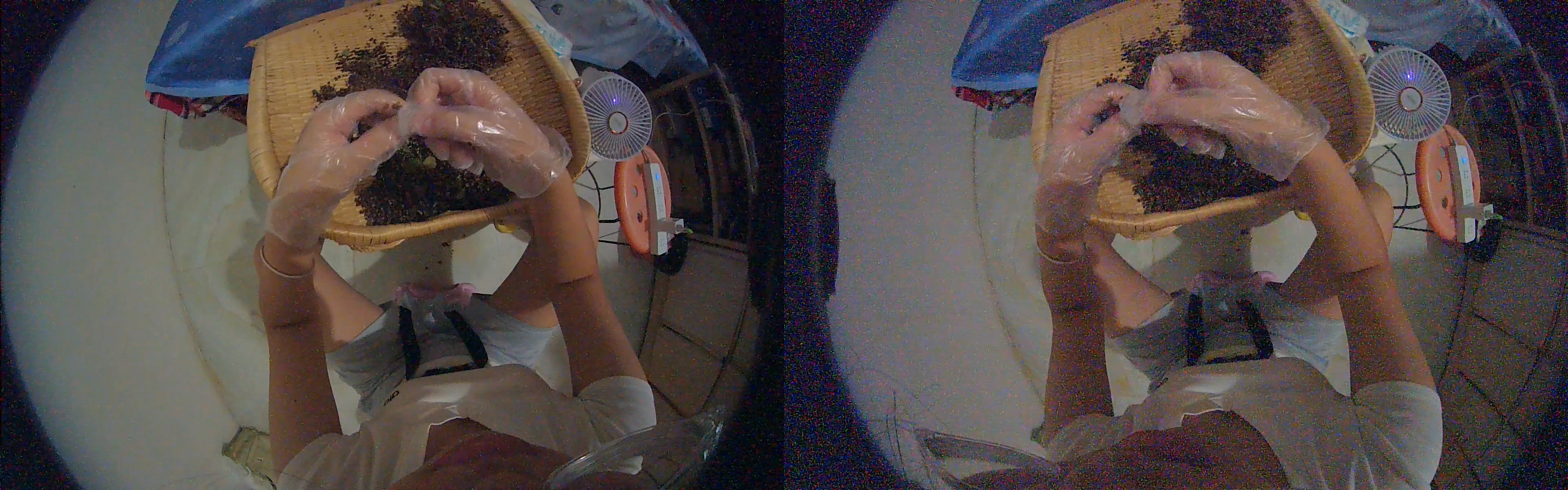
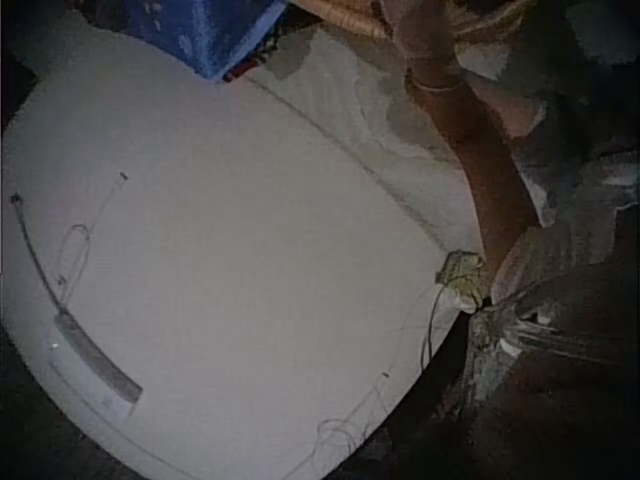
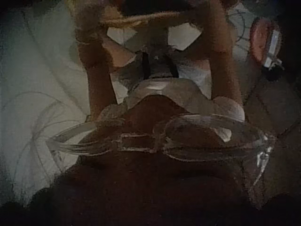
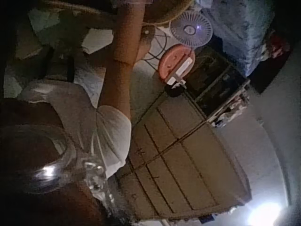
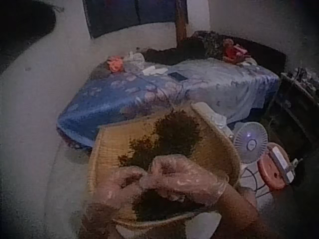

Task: The person sorts through a basket of dried leaves with gloved hands, picking up small clusters and rubbing them together.

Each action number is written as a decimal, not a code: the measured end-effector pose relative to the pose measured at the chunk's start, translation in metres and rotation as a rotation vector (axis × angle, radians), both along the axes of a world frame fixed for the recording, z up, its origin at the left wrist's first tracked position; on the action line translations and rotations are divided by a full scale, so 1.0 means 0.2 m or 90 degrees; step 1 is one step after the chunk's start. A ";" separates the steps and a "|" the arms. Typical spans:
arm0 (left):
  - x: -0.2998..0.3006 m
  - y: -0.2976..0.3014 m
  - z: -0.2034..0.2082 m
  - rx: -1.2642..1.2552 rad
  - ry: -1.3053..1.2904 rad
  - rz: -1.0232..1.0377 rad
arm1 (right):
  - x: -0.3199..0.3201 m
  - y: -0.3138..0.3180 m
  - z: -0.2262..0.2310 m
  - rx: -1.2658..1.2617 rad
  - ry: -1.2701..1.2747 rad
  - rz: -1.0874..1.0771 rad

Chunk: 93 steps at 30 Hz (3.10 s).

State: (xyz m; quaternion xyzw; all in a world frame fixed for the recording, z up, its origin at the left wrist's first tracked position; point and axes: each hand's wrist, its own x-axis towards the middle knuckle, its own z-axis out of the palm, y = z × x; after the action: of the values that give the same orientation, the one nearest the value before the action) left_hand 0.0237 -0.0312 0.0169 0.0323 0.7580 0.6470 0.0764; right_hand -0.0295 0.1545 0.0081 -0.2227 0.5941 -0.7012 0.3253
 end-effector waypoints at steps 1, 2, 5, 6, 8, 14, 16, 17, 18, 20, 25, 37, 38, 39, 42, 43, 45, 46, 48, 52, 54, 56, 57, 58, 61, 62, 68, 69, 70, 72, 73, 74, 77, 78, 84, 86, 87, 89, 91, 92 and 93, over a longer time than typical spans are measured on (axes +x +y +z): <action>0.00 0.00 -0.01 0.017 0.017 -0.003 | 0.00 0.00 0.00 0.013 -0.010 -0.008; 0.00 0.00 -0.02 0.017 0.016 -0.003 | 0.00 0.00 0.01 0.025 -0.019 -0.015; 0.00 0.00 -0.04 -0.016 0.050 0.038 | 0.00 0.00 0.07 0.060 -0.070 -0.045; 0.00 -0.01 -0.05 0.000 0.048 0.033 | 0.00 -0.01 0.06 0.060 -0.070 -0.044; 0.00 -0.01 -0.05 0.018 0.046 0.025 | 0.01 -0.03 0.07 0.111 -0.099 -0.100; -0.01 -0.01 -0.06 0.054 0.036 0.004 | 0.01 -0.02 0.05 0.097 0.035 -0.065; 0.01 0.00 -0.04 0.016 -0.015 0.048 | 0.01 -0.02 0.06 0.089 -0.011 -0.087; 0.01 0.00 -0.05 0.013 -0.015 0.050 | 0.01 -0.02 0.07 0.082 -0.057 -0.108; 0.01 -0.01 -0.07 0.025 0.023 0.056 | 0.01 -0.03 0.08 0.080 -0.057 -0.105; 0.00 0.00 -0.07 0.042 0.061 0.055 | 0.02 -0.02 0.10 0.144 -0.034 -0.083; -0.01 0.00 -0.07 -0.004 0.074 0.024 | -0.01 0.02 0.05 0.069 -0.023 -0.034; 0.02 -0.01 0.01 0.058 -0.056 0.051 | -0.01 0.00 0.10 0.104 -0.132 -0.053; 0.02 -0.02 0.00 0.057 -0.056 0.052 | 0.00 0.00 0.10 0.094 -0.119 -0.050; 0.02 -0.02 -0.02 0.056 -0.032 0.063 | -0.01 -0.01 0.08 0.093 -0.119 -0.049; 0.01 0.01 -0.06 0.082 0.022 0.080 | -0.02 0.02 0.04 0.037 -0.084 -0.009; 0.01 0.02 -0.06 0.104 0.050 0.090 | -0.02 0.03 0.04 0.049 -0.076 -0.011; 0.01 0.01 -0.03 0.073 0.016 0.077 | -0.03 0.03 0.04 0.062 -0.069 -0.012; 0.02 0.00 -0.01 0.041 -0.016 0.066 | -0.03 0.03 0.04 0.038 -0.079 -0.008; 0.01 0.00 -0.04 0.059 0.001 0.071 | -0.03 0.03 0.04 0.014 -0.089 -0.004; 0.02 -0.01 -0.03 0.069 -0.018 0.074 | -0.03 0.03 0.03 0.030 -0.106 -0.009; 0.02 -0.01 -0.01 0.072 -0.027 0.064 | -0.03 0.03 0.03 0.029 -0.104 -0.016; 0.01 -0.01 0.00 0.077 -0.035 0.051 | -0.03 0.04 0.03 0.041 -0.096 -0.017; 0.01 -0.01 0.01 0.074 -0.044 0.045 | -0.03 0.05 0.03 0.042 -0.096 -0.018; 0.01 -0.01 0.02 0.067 -0.054 0.042 | -0.03 0.04 0.02 0.033 -0.090 -0.014; 0.01 -0.01 -0.01 0.064 -0.010 0.056 | -0.03 0.03 0.01 0.015 -0.083 -0.015; 0.01 -0.01 -0.01 0.064 -0.011 0.056 | -0.03 0.03 0.01 0.008 -0.080 -0.022; -0.01 0.00 -0.06 0.075 0.073 0.054 | -0.05 0.03 0.00 0.059 -0.097 -0.036; -0.01 0.00 -0.06 0.072 0.039 0.045 | -0.05 0.03 0.00 0.059 -0.097 -0.037; -0.01 -0.01 -0.05 0.068 0.005 0.037 | -0.04 0.02 0.00 0.062 -0.095 -0.037; -0.01 0.00 -0.09 0.060 0.034 0.059 | -0.03 0.01 0.02 0.064 -0.094 -0.037; -0.01 0.01 -0.08 0.055 0.064 0.078 | -0.02 0.01 0.05 0.080 -0.090 -0.054; -0.01 0.01 -0.06 0.056 0.064 0.077 | -0.01 0.01 0.07 0.096 -0.086 -0.070; 0.00 0.00 -0.03 0.024 -0.004 0.062 | -0.04 0.01 0.00 -0.010 -0.067 -0.064; 0.00 0.00 -0.05 0.047 0.015 0.058 | -0.04 0.01 0.00 -0.011 -0.067 -0.064; 0.01 -0.01 -0.04 0.065 -0.004 0.047 | -0.01 -0.05 0.03 0.076 0.092 -0.138; 0.00 0.00 -0.07 0.075 0.023 0.041 | -0.01 -0.01 0.02 0.059 0.112 -0.064; 0.00 0.02 -0.08 0.090 0.029 0.069 | -0.01 0.00 0.02 0.062 0.112 -0.067; 0.00 0.00 -0.10 0.098 0.036 0.104 | -0.01 -0.01 0.03 0.054 0.079 -0.086; -0.03 -0.04 -0.10 0.034 0.067 0.038 | -0.03 -0.02 0.01 0.029 0.033 -0.099; -0.02 -0.04 -0.08 0.033 0.066 0.040 | -0.03 -0.03 0.01 0.005 -0.013 -0.112; 0.00 -0.04 -0.05 0.014 0.034 0.067 | -0.03 -0.04 0.02 0.004 -0.014 -0.110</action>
State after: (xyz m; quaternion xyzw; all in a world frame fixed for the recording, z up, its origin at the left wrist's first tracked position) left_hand 0.0238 -0.0401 0.0062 0.0102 0.7530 0.6576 0.0215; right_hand -0.0350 0.1474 0.0114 -0.1622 0.6096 -0.7272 0.2705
